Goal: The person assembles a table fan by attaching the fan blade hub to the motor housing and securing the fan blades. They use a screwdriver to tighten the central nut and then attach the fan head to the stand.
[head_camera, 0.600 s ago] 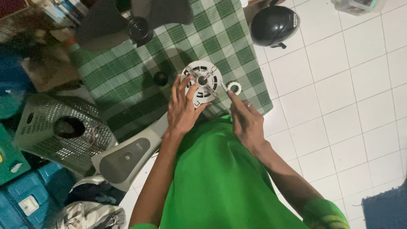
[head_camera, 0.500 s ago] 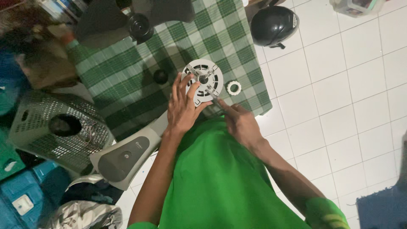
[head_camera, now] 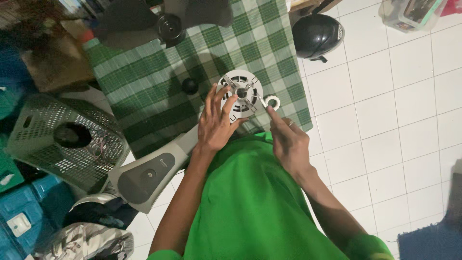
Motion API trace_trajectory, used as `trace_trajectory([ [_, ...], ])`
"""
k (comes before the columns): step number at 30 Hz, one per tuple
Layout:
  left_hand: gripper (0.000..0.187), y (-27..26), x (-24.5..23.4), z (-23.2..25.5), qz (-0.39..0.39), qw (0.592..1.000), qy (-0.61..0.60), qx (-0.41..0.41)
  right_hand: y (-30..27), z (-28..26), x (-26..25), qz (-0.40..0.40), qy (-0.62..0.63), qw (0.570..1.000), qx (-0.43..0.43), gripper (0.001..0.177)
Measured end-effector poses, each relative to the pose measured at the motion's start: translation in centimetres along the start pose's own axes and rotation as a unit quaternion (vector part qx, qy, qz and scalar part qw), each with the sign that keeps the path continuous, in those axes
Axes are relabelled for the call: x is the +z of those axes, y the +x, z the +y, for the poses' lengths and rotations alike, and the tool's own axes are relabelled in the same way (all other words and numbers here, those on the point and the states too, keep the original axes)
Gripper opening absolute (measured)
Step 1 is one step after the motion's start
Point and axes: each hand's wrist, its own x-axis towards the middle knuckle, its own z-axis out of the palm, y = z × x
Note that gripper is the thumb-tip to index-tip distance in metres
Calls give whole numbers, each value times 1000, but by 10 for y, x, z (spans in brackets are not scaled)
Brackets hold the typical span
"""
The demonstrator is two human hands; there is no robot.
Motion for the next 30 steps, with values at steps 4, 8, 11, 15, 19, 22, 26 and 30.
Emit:
trace_trajectory([
  [4,91,0,0,0,5,1000,4,7,8,5,15,-86,-63,993,41,58],
  [8,91,3,-1,0,10,1000,1,13,8,4,3,-44,-36,998,20,57],
  [11,90,1,-1,1,3,1000,-6,6,3,-1,-1,25,20,999,10,55],
  [15,87,1,-4,3,2,1000,-17,9,10,-2,10,-101,-33,992,64,60],
  [19,81,2,-8,7,-14,1000,8,2,8,1,-2,-70,7,995,69,54],
  [22,79,5,-5,5,-15,1000,5,5,4,7,-12,3,44,998,49,58],
  [26,81,2,-9,5,-5,1000,-20,0,9,6,6,-82,18,996,39,65],
  [30,81,8,-7,5,-6,1000,-20,2,6,3,10,-95,27,995,20,63],
])
